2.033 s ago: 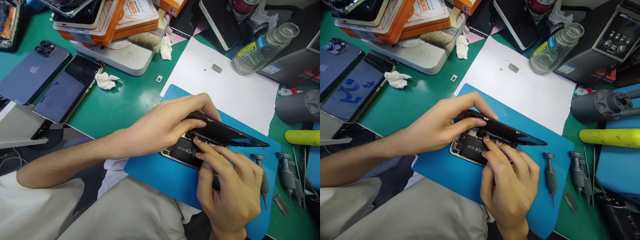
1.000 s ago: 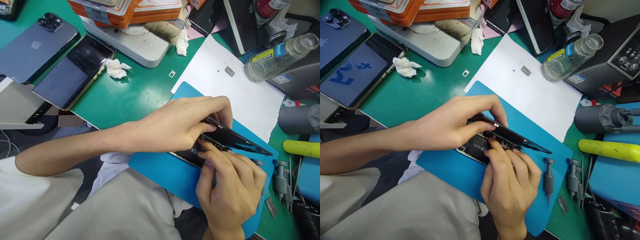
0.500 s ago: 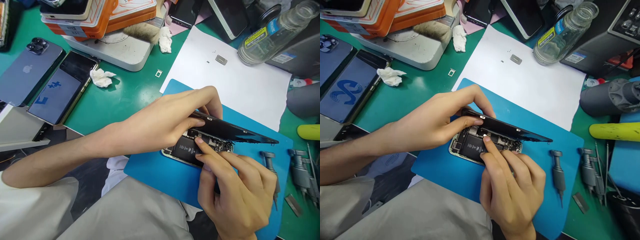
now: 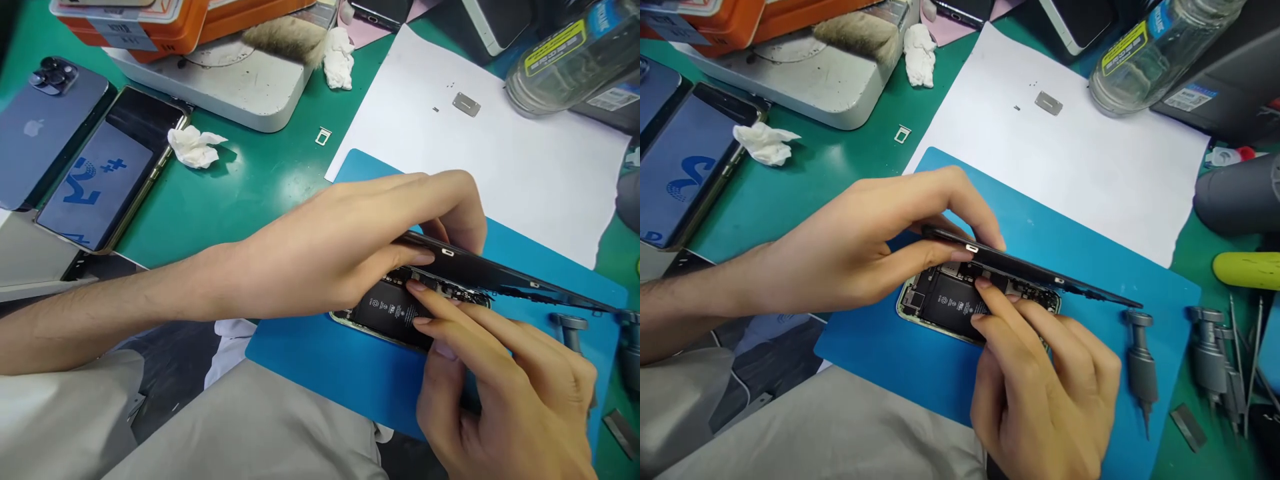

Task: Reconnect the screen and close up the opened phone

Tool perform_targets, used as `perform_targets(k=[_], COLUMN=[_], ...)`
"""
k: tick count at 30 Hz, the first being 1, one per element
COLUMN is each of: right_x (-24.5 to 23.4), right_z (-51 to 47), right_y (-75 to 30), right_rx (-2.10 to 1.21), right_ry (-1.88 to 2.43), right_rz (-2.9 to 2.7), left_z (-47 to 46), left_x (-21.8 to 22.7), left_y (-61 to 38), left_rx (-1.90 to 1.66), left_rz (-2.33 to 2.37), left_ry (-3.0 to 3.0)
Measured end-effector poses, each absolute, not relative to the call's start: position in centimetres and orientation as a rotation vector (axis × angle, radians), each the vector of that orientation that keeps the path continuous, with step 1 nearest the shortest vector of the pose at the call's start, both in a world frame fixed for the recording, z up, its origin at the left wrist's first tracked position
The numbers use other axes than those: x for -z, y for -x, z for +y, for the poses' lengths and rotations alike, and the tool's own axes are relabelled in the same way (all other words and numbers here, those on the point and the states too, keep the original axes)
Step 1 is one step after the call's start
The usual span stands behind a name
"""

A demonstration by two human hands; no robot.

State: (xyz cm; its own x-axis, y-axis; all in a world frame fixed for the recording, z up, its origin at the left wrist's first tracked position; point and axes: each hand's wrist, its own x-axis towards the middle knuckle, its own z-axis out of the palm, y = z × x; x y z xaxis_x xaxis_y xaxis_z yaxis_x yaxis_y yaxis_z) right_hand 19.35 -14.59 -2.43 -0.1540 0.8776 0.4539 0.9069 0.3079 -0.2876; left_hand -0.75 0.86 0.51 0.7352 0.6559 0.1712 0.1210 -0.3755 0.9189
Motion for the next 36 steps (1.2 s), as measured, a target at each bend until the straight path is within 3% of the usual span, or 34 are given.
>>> perform_targets(k=[17,21,28,36], right_x=[3.5,3.6,2.3,2.1], right_z=[-13.4,-13.0,-13.0,-12.3], right_y=[-19.2,-18.9,-18.1,-19.1], right_rx=[0.235,0.294,0.120,0.180], right_ry=[1.489,1.475,1.727,1.610], right_rz=[-1.908,-1.884,-1.873,-2.032], left_z=[0.8,0.7,1.1,0.9], left_x=[-0.9,-0.4,-1.2,-0.2], left_y=[0.9,1.2,0.1,0.8], left_rx=[-0.620,-0.748,-0.745,-0.622], left_rz=[0.630,0.728,0.665,0.631], left_ry=[-1.966,-1.950,-2.002,-1.954])
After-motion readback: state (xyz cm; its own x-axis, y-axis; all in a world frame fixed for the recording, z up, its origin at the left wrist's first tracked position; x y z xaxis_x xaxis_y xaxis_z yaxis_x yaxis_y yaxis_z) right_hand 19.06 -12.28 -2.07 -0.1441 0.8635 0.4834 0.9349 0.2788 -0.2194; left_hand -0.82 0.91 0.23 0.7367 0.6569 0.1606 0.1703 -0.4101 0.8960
